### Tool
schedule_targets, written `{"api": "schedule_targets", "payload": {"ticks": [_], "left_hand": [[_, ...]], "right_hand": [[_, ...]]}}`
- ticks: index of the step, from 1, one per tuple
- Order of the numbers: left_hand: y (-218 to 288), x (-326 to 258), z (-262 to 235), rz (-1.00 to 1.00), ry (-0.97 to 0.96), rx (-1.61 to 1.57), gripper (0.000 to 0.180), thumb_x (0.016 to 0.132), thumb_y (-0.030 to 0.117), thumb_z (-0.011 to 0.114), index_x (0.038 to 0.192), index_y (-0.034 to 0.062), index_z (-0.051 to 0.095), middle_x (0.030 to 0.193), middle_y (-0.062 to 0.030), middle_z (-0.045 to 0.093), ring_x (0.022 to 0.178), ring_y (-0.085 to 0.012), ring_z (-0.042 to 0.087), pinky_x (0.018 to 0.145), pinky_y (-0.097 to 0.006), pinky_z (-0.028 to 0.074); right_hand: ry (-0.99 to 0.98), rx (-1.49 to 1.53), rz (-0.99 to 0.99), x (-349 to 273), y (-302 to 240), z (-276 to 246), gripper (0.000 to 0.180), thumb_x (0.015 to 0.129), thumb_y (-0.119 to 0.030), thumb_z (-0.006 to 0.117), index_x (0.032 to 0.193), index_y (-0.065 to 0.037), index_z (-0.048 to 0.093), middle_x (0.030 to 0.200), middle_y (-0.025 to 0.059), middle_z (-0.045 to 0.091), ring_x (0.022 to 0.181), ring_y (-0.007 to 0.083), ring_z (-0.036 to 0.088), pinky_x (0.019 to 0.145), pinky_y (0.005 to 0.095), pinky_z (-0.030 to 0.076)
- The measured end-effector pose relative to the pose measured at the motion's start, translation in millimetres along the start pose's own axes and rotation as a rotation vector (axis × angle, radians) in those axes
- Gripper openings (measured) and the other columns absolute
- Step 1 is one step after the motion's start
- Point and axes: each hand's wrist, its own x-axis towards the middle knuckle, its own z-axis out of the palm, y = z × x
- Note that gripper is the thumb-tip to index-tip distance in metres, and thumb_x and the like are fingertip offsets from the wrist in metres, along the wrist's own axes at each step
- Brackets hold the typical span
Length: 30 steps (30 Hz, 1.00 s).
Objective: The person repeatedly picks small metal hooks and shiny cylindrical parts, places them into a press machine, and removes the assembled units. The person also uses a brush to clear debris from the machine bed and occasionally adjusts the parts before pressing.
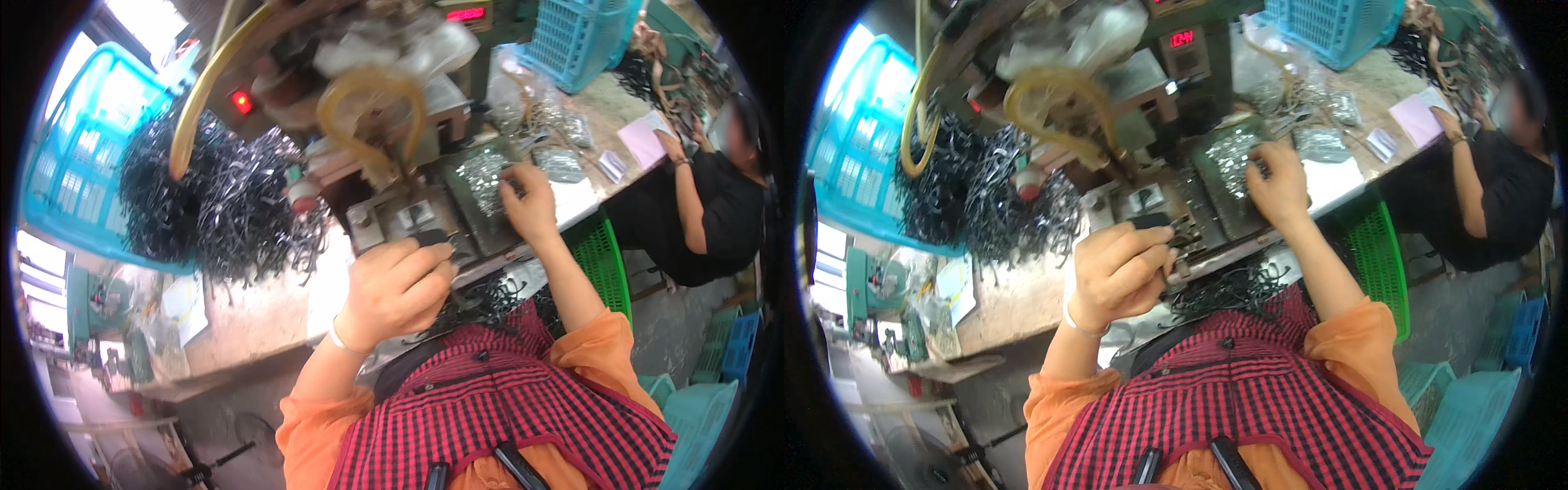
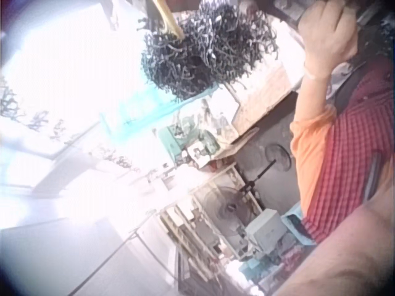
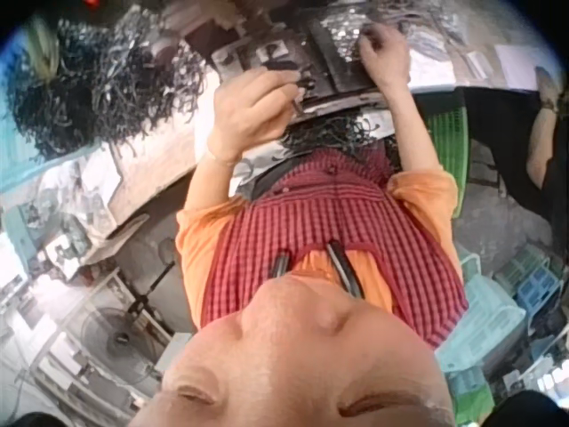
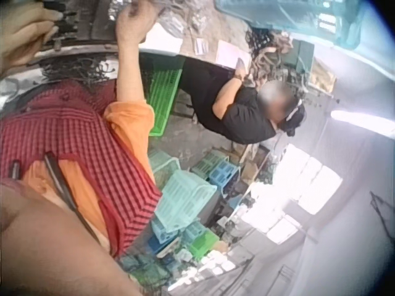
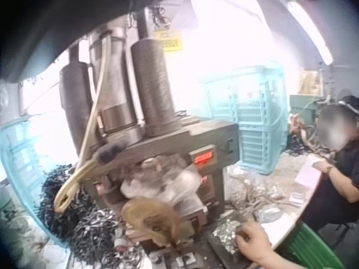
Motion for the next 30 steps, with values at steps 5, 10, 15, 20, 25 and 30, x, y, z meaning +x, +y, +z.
{"api": "schedule_targets", "payload": {"ticks": [5,10,15,20,25,30], "left_hand": [[7.5,-12.0,10.7,-0.118,0.054,0.070,0.016,0.076,-0.001,0.079,0.083,0.0053,0.066,0.095,-0.0127,0.077,0.066,-0.0256,0.067,0.058,-0.034,0.050],[21.1,-58.1,11.7,-0.195,0.140,0.150,0.032,0.086,-0.003,0.069,0.117,0.0012,0.066,0.118,-0.0204,0.073,0.104,-0.0374,0.070,0.096,-0.046,0.049],[-37.2,-97.9,-52.4,-0.691,0.309,0.407,0.028,0.095,-0.004,0.063,0.121,0.0030,0.070,0.133,-0.0153,0.066,0.122,-0.0376,0.061,0.107,-0.041,0.048],[-138.6,-156.7,-60.1,-0.519,-0.508,0.612,0.030,0.070,-0.005,0.067,0.090,0.0112,0.082,0.158,-0.0144,0.047,0.140,-0.0460,0.044,0.115,-0.046,0.039],[-164.9,-189.6,-61.3,-0.705,-0.402,0.478,0.022,0.075,-0.006,0.068,0.092,0.0040,0.078,0.150,-0.0164,0.055,0.131,-0.0362,0.057,0.120,-0.049,0.035],[-161.3,-181.1,-90.3,-0.747,-0.262,0.599,0.017,0.099,0.010,0.065,0.111,-0.0001,0.071,0.113,-0.0161,0.074,0.103,-0.0354,0.069,0.091,-0.042,0.054]], "right_hand": [[0.028,0.058,-0.108,8.0,-5.6,1.7,0.013,0.077,-0.007,0.071,0.090,-0.003,0.070,0.091,0.0147,0.070,0.090,0.0355,0.068,0.081,0.0449,0.054],[0.060,0.147,0.060,-6.1,-6.3,-12.6,0.009,0.081,-0.012,0.071,0.089,-0.008,0.071,0.092,0.0097,0.071,0.094,0.0308,0.066,0.085,0.0432,0.052],[0.059,0.211,0.060,-8.1,-13.9,-16.5,0.010,0.080,-0.009,0.070,0.089,-0.008,0.072,0.091,0.0104,0.070,0.094,0.0329,0.065,0.084,0.0436,0.052],[0.087,0.211,0.009,1.8,-11.9,11.6,0.009,0.079,-0.007,0.071,0.087,-0.007,0.072,0.090,0.0107,0.070,0.095,0.0343,0.065,0.085,0.0454,0.052],[0.132,0.121,0.043,-21.0,3.3,-9.2,0.011,0.078,-0.007,0.073,0.089,-0.008,0.074,0.091,0.0098,0.071,0.094,0.0339,0.065,0.085,0.0451,0.052],[0.068,0.243,0.072,-12.9,-26.0,-31.0,0.010,0.078,-0.009,0.074,0.087,-0.010,0.074,0.089,0.0089,0.072,0.094,0.0319,0.066,0.085,0.0430,0.052]]}}
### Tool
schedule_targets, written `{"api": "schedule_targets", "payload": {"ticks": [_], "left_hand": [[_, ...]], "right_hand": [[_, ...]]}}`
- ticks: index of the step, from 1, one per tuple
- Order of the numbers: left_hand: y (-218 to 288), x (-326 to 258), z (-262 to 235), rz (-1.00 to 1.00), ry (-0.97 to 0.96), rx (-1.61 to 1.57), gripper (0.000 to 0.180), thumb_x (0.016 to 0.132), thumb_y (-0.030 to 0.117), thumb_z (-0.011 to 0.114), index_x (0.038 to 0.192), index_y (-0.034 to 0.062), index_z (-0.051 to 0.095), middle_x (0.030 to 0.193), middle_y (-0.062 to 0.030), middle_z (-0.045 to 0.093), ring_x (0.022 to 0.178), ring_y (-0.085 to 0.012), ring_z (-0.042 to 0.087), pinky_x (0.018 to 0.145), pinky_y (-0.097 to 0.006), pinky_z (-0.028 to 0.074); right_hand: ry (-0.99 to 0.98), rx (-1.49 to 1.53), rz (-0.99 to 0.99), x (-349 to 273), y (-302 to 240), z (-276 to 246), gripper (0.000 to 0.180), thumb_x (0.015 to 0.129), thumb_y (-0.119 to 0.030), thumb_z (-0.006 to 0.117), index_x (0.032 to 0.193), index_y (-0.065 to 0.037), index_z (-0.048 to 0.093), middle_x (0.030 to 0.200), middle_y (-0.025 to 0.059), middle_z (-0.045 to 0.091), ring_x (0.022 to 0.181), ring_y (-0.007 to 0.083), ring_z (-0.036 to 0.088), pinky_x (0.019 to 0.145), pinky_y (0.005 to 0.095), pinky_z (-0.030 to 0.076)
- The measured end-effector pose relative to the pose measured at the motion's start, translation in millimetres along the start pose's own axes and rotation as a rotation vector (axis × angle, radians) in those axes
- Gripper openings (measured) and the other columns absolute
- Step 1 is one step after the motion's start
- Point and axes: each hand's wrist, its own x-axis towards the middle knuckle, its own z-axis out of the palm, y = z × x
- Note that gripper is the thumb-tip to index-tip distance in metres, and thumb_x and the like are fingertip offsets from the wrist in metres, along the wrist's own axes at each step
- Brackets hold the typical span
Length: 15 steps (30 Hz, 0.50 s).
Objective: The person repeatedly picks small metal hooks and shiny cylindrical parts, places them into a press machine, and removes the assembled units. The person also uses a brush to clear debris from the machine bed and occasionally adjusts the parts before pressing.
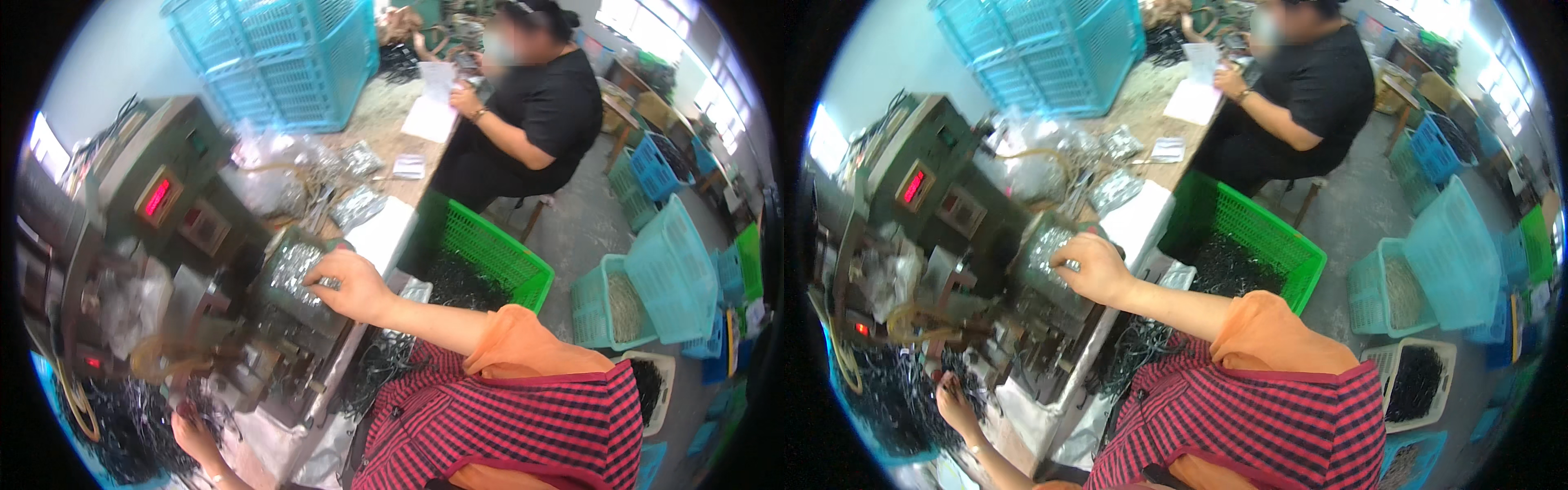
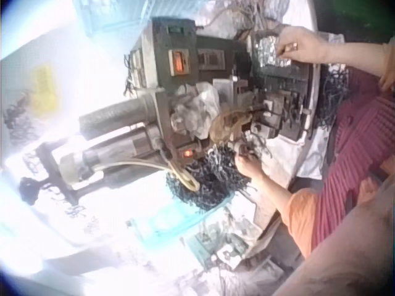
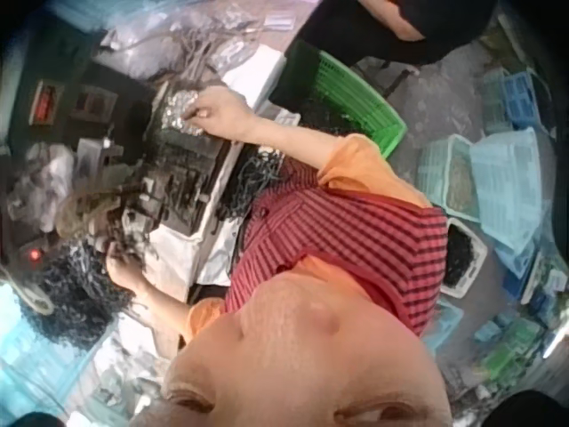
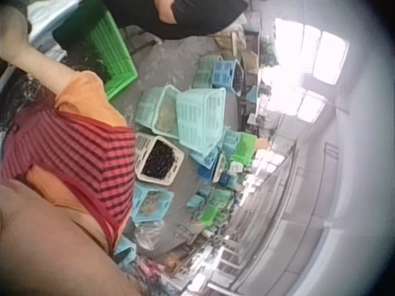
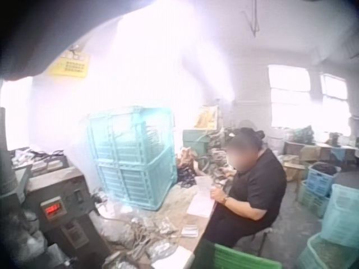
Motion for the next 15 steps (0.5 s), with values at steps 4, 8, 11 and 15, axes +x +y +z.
{"api": "schedule_targets", "payload": {"ticks": [4,8,11,15], "left_hand": [[8.1,24.5,4.7,-0.217,0.186,-0.090,0.024,0.096,0.018,0.066,0.112,-0.0002,0.066,0.104,-0.0238,0.069,0.099,-0.0402,0.068,0.080,-0.047,0.052],[18.3,11.9,20.4,-0.457,0.419,-0.574,0.025,0.103,0.020,0.061,0.088,0.0011,0.058,0.078,-0.0050,0.060,0.065,-0.0168,0.056,0.059,-0.032,0.051],[67.5,-16.9,2.4,-0.587,0.680,-1.170,0.017,0.104,0.021,0.062,0.101,0.0047,0.057,0.092,-0.0034,0.063,0.077,-0.0115,0.061,0.055,-0.027,0.054],[174.6,-2.5,-87.8,-0.038,0.733,-1.402,0.012,0.104,0.014,0.060,0.105,0.0025,0.055,0.095,-0.0090,0.065,0.087,-0.0160,0.063,0.070,-0.029,0.058]], "right_hand": [[-0.172,0.261,-0.050,30.4,-55.1,23.7,0.013,0.079,-0.013,0.073,0.090,-0.008,0.076,0.094,0.0113,0.074,0.094,0.0318,0.069,0.086,0.0416,0.054],[-0.292,0.399,0.180,31.4,-73.6,62.1,0.028,0.078,-0.013,0.073,0.102,0.000,0.070,0.094,0.0144,0.073,0.094,0.0274,0.072,0.086,0.0371,0.055],[-0.302,0.590,0.259,20.5,-78.5,71.6,0.039,0.080,-0.001,0.073,0.116,0.003,0.061,0.093,0.0094,0.072,0.093,0.0173,0.070,0.084,0.0308,0.054],[-0.351,0.643,0.338,25.9,-83.7,67.2,0.043,0.080,0.002,0.074,0.121,0.003,0.059,0.092,0.0059,0.071,0.092,0.0117,0.067,0.081,0.0269,0.052]]}}
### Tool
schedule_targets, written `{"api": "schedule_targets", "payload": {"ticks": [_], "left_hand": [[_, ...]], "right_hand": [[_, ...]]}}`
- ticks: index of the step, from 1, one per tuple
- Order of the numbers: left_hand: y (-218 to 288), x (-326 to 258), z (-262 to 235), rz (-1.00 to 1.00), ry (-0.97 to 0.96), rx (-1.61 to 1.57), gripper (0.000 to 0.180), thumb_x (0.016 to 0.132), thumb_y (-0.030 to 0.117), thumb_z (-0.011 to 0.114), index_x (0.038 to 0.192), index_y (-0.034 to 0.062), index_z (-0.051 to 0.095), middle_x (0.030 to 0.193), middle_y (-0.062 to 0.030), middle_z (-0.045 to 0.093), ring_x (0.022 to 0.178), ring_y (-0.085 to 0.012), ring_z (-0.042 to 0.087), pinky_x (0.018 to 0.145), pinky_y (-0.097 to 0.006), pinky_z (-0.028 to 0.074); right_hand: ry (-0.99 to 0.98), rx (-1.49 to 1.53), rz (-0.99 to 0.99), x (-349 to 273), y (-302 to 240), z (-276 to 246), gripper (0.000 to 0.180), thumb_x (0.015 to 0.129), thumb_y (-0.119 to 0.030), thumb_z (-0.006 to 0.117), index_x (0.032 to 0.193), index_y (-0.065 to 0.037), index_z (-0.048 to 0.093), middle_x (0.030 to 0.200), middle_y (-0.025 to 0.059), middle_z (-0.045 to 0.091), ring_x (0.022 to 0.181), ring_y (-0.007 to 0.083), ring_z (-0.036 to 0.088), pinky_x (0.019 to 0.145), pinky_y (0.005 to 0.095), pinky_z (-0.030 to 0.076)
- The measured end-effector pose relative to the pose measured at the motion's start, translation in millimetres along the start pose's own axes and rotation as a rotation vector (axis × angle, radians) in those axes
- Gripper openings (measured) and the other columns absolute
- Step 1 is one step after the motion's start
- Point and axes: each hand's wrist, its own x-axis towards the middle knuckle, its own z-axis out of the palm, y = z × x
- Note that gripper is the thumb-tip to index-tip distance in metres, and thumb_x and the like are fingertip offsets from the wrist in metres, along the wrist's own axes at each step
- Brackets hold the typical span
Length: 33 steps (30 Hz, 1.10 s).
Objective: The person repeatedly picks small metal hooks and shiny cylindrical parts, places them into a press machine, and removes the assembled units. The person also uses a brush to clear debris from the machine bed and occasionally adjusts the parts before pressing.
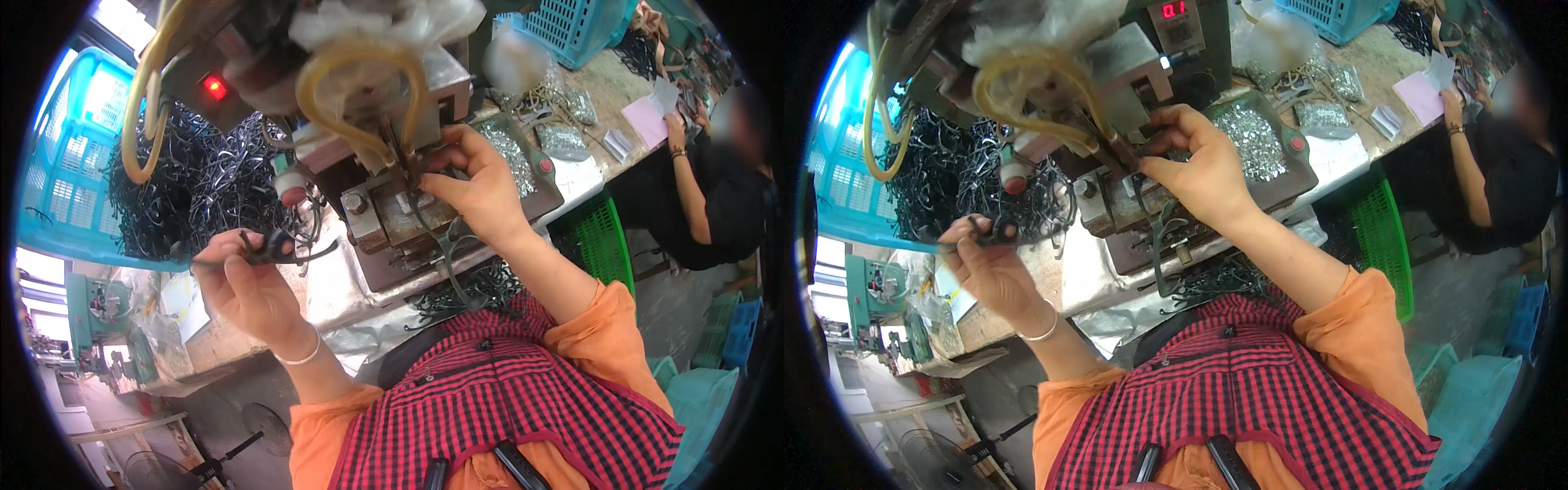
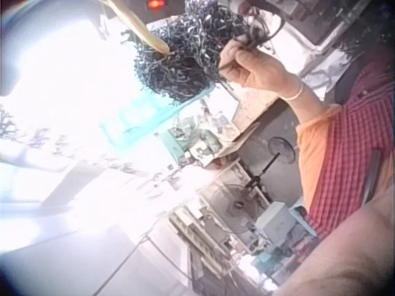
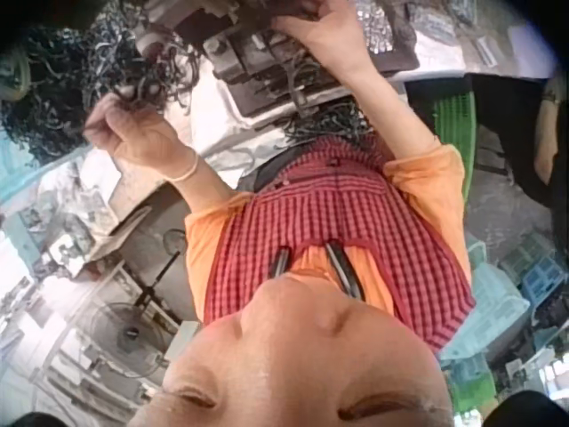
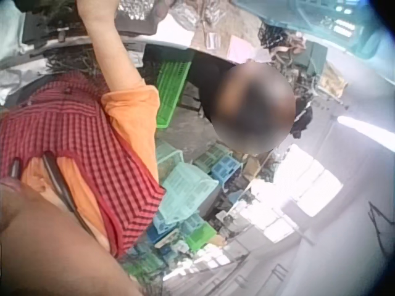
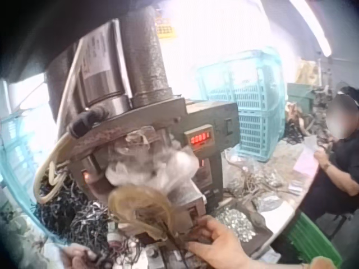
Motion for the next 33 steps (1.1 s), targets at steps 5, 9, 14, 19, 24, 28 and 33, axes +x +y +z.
{"api": "schedule_targets", "payload": {"ticks": [5,9,14,19,24,28,33], "left_hand": [[2.2,32.3,44.3,0.113,-0.057,0.159,0.015,0.100,0.008,0.068,0.104,-0.0028,0.058,0.099,-0.0144,0.070,0.086,-0.0206,0.070,0.080,-0.031,0.059],[7.8,32.0,51.1,0.098,-0.056,0.172,0.016,0.100,0.010,0.068,0.101,-0.0023,0.058,0.097,-0.0134,0.070,0.085,-0.0190,0.072,0.072,-0.030,0.063],[8.6,35.7,49.8,0.074,-0.064,0.184,0.015,0.100,0.008,0.068,0.096,-0.0014,0.057,0.098,-0.0136,0.071,0.085,-0.0192,0.072,0.075,-0.031,0.062],[25.2,2.9,43.2,0.264,-0.282,0.197,0.006,0.100,0.002,0.057,0.095,0.0013,0.053,0.094,-0.0156,0.064,0.084,-0.0200,0.063,0.072,-0.034,0.060],[12.5,-33.6,49.5,0.592,-0.719,0.447,0.023,0.075,0.001,0.083,0.093,0.0027,0.068,0.112,-0.0191,0.075,0.059,-0.0193,0.058,0.050,-0.029,0.046],[-2.9,-36.5,64.7,0.630,-0.843,0.607,0.023,0.076,0.006,0.082,0.094,0.0042,0.068,0.103,-0.0114,0.074,0.065,-0.0215,0.061,0.056,-0.031,0.050],[-3.6,-38.0,74.2,0.548,-0.873,0.642,0.018,0.079,0.010,0.079,0.093,0.0051,0.068,0.097,-0.0098,0.072,0.066,-0.0229,0.063,0.057,-0.033,0.052]], "right_hand": [[-0.014,0.221,0.093,1.7,-6.7,8.7,0.046,0.079,0.001,0.077,0.122,0.001,0.060,0.086,0.0026,0.070,0.083,0.0074,0.063,0.078,0.0243,0.050],[-0.024,0.126,0.089,3.6,-3.4,9.9,0.047,0.078,0.000,0.077,0.122,0.001,0.061,0.082,0.0008,0.069,0.079,0.0070,0.062,0.076,0.0235,0.049],[-0.035,0.175,0.066,-2.0,-11.9,12.3,0.049,0.080,-0.001,0.074,0.127,0.002,0.057,0.089,0.0045,0.072,0.084,0.0098,0.066,0.079,0.0256,0.050],[-0.065,0.061,-0.039,-18.4,-28.2,7.5,0.052,0.084,-0.003,0.072,0.133,0.000,0.055,0.105,0.0078,0.071,0.096,0.0114,0.066,0.084,0.0271,0.051],[0.166,-0.056,0.038,1.5,23.1,-37.0,0.046,0.079,0.006,0.075,0.123,-0.001,0.065,0.108,0.0049,0.068,0.088,0.0088,0.062,0.080,0.0242,0.053],[0.350,-0.317,0.002,-2.5,60.8,-78.3,0.038,0.081,0.005,0.073,0.117,-0.003,0.069,0.105,0.0057,0.068,0.082,0.0104,0.066,0.078,0.0268,0.054],[0.431,-0.522,-0.116,-0.6,56.1,-108.5,0.023,0.082,0.003,0.071,0.104,-0.001,0.072,0.098,0.0093,0.063,0.083,0.0191,0.070,0.078,0.0315,0.053]]}}
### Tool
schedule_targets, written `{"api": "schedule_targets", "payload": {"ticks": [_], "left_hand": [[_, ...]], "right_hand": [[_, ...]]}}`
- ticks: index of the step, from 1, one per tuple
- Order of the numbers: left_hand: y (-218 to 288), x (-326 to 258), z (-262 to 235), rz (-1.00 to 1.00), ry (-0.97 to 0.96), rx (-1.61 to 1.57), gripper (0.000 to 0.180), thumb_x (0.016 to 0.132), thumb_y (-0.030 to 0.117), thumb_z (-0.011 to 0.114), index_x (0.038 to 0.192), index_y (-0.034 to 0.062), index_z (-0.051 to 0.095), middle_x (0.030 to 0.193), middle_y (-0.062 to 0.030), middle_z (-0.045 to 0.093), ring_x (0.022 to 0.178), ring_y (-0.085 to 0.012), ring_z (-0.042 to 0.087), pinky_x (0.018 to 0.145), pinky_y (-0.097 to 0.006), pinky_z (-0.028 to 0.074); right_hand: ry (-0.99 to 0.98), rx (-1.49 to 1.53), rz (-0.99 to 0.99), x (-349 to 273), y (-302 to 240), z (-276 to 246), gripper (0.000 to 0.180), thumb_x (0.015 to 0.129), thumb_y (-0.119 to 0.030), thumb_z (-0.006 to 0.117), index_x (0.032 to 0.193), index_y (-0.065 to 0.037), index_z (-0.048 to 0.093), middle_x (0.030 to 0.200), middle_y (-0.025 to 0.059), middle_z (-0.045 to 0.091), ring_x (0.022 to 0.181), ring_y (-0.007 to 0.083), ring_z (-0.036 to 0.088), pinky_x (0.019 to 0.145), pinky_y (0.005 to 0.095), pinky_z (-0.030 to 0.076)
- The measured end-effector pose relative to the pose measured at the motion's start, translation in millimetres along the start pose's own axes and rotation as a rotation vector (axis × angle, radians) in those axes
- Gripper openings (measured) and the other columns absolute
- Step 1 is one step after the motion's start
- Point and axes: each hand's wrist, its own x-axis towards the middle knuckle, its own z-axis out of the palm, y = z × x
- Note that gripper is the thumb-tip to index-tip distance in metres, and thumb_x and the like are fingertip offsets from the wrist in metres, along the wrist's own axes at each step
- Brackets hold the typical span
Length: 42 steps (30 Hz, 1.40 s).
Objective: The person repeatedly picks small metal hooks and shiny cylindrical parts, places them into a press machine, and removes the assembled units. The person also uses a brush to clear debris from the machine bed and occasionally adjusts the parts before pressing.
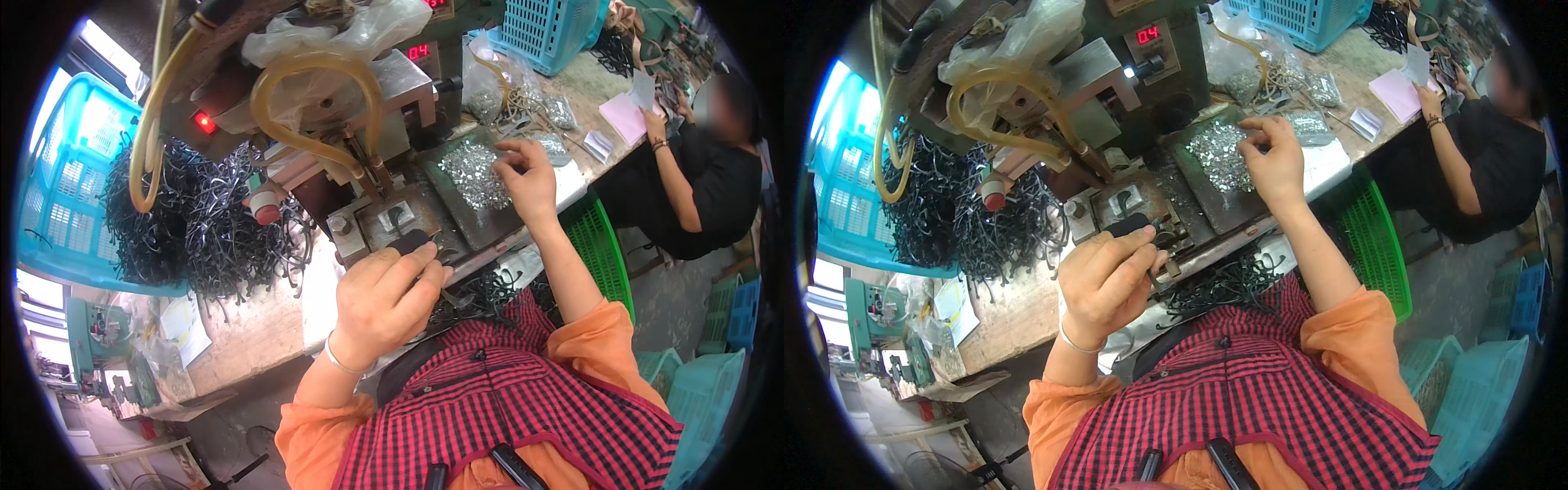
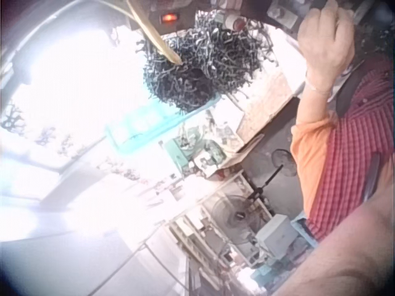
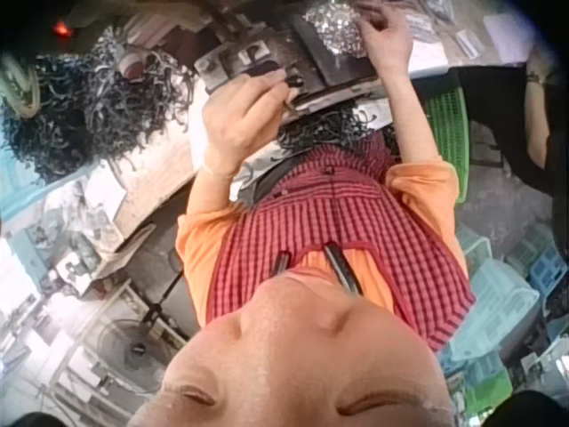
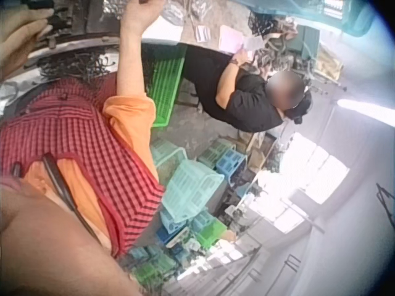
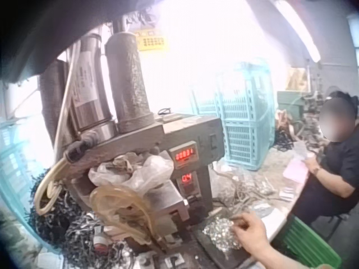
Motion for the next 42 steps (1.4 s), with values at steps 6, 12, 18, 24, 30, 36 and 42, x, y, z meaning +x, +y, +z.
{"api": "schedule_targets", "payload": {"ticks": [6,12,18,24,30,36,42], "left_hand": [[-5.9,6.0,-1.4,-0.011,-0.014,-0.052,0.018,0.078,0.009,0.080,0.089,0.0056,0.067,0.094,-0.0069,0.071,0.066,-0.0204,0.064,0.054,-0.032,0.050],[-5.2,3.9,-5.1,-0.017,0.017,-0.093,0.023,0.074,0.001,0.083,0.092,0.0038,0.069,0.097,-0.0123,0.075,0.060,-0.0233,0.062,0.051,-0.032,0.047],[13.1,-52.1,10.3,-0.238,0.262,-0.046,0.026,0.080,0.000,0.080,0.103,0.0033,0.070,0.105,-0.0151,0.076,0.072,-0.0246,0.067,0.063,-0.035,0.053],[-69.6,-83.3,-36.1,-0.626,0.651,0.277,0.020,0.083,-0.004,0.072,0.102,0.0034,0.073,0.111,-0.0134,0.074,0.101,-0.0312,0.068,0.091,-0.035,0.053],[-194.9,-105.5,-21.1,-0.446,-0.163,0.830,0.022,0.079,0.009,0.071,0.094,0.0225,0.080,0.157,-0.0089,0.049,0.131,-0.0346,0.051,0.127,-0.048,0.019],[-220.5,-140.2,-12.3,-0.498,-0.086,0.510,0.017,0.079,0.007,0.069,0.094,0.0080,0.077,0.138,-0.0077,0.066,0.116,-0.0345,0.062,0.112,-0.046,0.043],[-161.7,-147.2,-22.1,-0.503,0.133,0.679,0.011,0.092,0.007,0.070,0.102,0.0032,0.073,0.125,-0.0101,0.073,0.101,-0.0321,0.068,0.092,-0.042,0.052]], "right_hand": [[-0.043,-0.192,-0.095,-1.1,14.7,4.6,0.014,0.083,0.002,0.068,0.096,-0.002,0.073,0.098,0.0109,0.064,0.085,0.0240,0.069,0.078,0.0338,0.054],[-0.094,-0.493,-0.377,-6.1,0.4,36.0,0.013,0.080,-0.005,0.075,0.092,-0.004,0.071,0.126,0.0165,0.062,0.114,0.0361,0.063,0.095,0.0461,0.052],[-0.075,-0.638,-0.444,-12.8,12.3,33.0,0.014,0.079,-0.010,0.077,0.090,-0.004,0.070,0.138,0.0181,0.059,0.128,0.0396,0.054,0.104,0.0477,0.046],[-0.099,-0.389,-0.301,-8.5,2.9,22.4,0.010,0.082,-0.008,0.072,0.089,-0.003,0.066,0.098,0.0149,0.072,0.094,0.0349,0.069,0.081,0.0405,0.055],[-0.156,0.021,-0.098,-5.7,-0.8,43.5,0.013,0.086,-0.005,0.069,0.097,0.000,0.068,0.089,0.0088,0.071,0.084,0.0171,0.068,0.080,0.0297,0.053],[-0.106,0.108,0.074,-18.0,10.1,17.2,0.014,0.090,-0.005,0.071,0.103,-0.001,0.075,0.093,0.0069,0.074,0.086,0.0139,0.069,0.080,0.0270,0.052],[-0.174,-0.003,0.022,-23.7,-24.5,1.6,0.014,0.090,-0.005,0.071,0.102,-0.001,0.076,0.095,0.0088,0.076,0.089,0.0151,0.072,0.082,0.0281,0.054]]}}
